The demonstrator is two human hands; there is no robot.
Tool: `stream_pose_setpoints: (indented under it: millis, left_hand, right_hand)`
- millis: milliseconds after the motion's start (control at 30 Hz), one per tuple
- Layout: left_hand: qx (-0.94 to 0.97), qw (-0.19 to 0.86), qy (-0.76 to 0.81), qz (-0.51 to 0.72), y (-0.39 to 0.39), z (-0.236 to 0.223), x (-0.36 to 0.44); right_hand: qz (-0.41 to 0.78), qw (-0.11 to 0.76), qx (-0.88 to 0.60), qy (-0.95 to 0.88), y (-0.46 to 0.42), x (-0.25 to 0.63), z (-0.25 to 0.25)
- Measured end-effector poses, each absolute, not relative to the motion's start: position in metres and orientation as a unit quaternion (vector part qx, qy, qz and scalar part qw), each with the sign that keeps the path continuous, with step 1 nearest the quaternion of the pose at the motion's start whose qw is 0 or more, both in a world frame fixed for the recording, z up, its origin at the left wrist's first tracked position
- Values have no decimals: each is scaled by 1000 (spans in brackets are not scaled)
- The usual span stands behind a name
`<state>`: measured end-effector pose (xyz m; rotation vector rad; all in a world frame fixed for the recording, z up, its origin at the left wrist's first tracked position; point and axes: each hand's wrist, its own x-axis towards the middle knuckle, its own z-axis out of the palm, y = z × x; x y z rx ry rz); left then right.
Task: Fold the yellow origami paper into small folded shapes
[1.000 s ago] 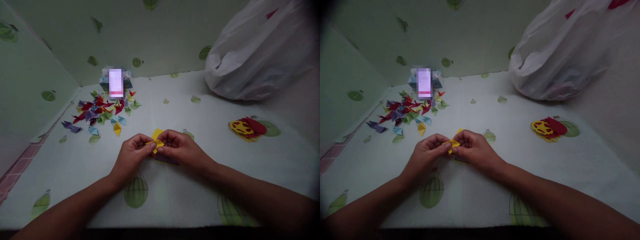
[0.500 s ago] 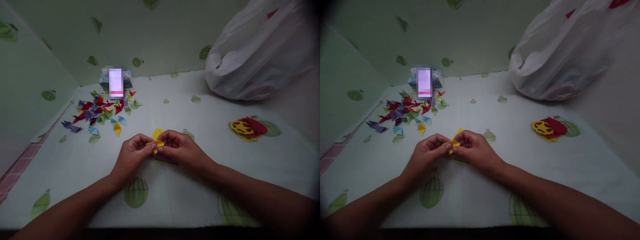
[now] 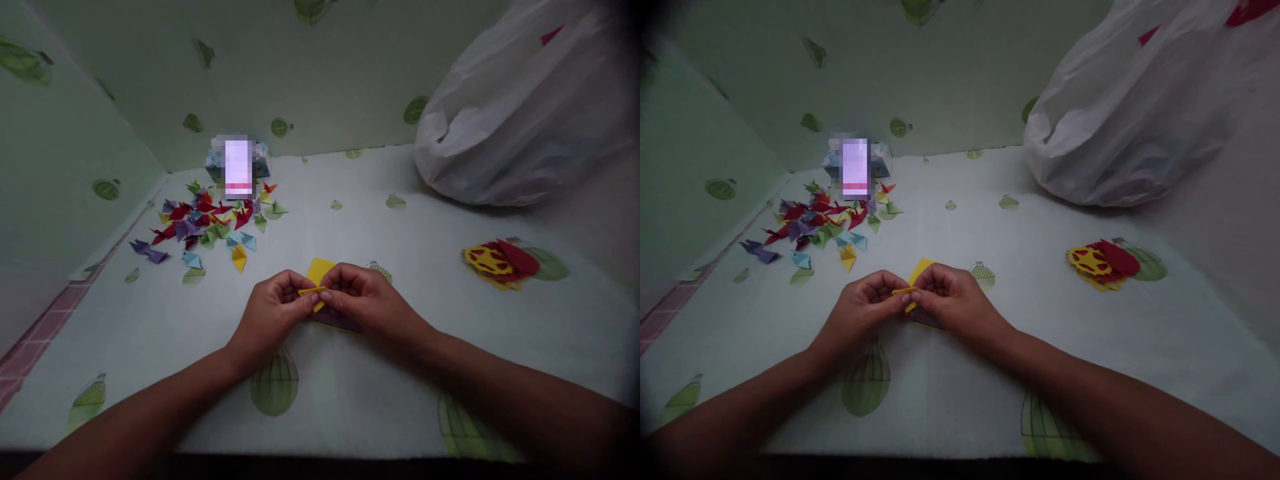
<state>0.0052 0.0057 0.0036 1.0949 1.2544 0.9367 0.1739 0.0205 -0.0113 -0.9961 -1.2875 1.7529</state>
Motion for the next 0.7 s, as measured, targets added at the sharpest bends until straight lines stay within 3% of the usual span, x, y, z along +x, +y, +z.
stream_pose_setpoints:
  millis: [700]
  left_hand:
    - [466, 580, 503, 439, 5, -1, 2]
  right_hand:
    - [675, 405, -395, -474, 16, 173, -11]
